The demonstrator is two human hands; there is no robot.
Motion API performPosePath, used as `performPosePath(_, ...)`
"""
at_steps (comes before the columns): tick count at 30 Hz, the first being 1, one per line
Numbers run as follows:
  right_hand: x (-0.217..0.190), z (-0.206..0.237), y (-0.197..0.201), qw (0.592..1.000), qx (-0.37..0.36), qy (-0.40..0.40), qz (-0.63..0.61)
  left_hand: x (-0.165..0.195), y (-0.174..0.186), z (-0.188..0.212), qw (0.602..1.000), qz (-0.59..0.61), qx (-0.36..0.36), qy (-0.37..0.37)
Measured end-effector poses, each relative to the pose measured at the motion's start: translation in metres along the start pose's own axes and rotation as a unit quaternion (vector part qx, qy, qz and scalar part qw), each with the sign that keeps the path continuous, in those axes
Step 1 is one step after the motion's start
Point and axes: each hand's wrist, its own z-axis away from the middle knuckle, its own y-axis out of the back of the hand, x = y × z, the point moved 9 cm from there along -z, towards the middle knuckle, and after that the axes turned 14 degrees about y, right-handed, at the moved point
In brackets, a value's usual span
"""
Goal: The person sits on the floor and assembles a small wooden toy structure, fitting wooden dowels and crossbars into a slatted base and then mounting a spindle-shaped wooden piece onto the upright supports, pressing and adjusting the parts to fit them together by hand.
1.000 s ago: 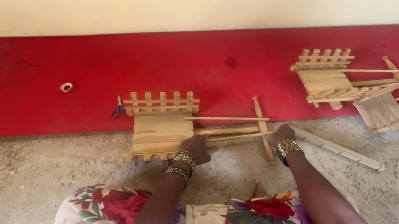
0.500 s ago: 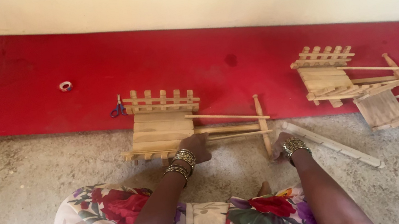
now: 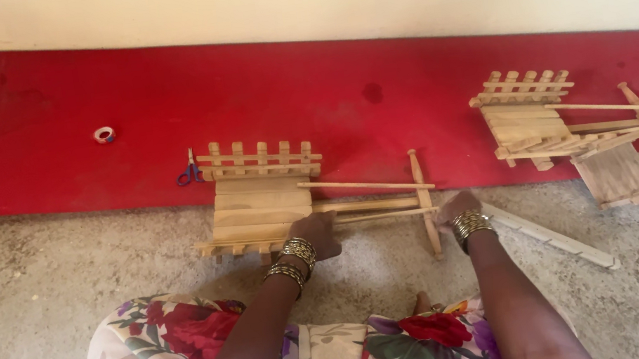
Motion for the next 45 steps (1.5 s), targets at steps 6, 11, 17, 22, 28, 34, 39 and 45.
performPosePath(6, 0.033, 0.012, 0.027, 0.927, 0.251, -0.143, -0.240, 0.001, 0.002, 0.002, 1.000, 0.011, 0.010, 0.000)
performPosePath(11, 0.018, 0.000, 0.029, 0.933, 0.231, -0.133, -0.242, 0.000, 0.001, 0.005, 1.000, 0.012, -0.014, 0.019)
performPosePath(17, 0.014, -0.004, 0.034, 0.951, 0.210, -0.110, -0.199, 0.001, 0.003, 0.008, 1.000, 0.009, -0.006, 0.015)
performPosePath(22, 0.021, -0.002, 0.027, 0.909, 0.260, -0.152, -0.289, 0.001, 0.003, 0.008, 1.000, 0.008, -0.006, 0.015)
performPosePath(28, 0.015, -0.008, 0.034, 0.940, 0.258, -0.084, -0.206, 0.002, 0.004, 0.009, 1.000, 0.023, 0.006, 0.004)
performPosePath(34, 0.017, 0.001, 0.023, 0.899, 0.224, -0.112, -0.358, 0.003, 0.004, 0.010, 1.000, 0.011, 0.009, -0.001)
performPosePath(39, 0.008, 0.002, 0.030, 0.936, 0.199, -0.106, -0.269, 0.004, 0.005, 0.012, 1.000, 0.018, -0.002, -0.001)
performPosePath(45, -0.010, -0.020, 0.032, 0.985, 0.158, -0.008, 0.063, 0.004, 0.006, 0.013, 1.000, 0.018, -0.005, 0.001)
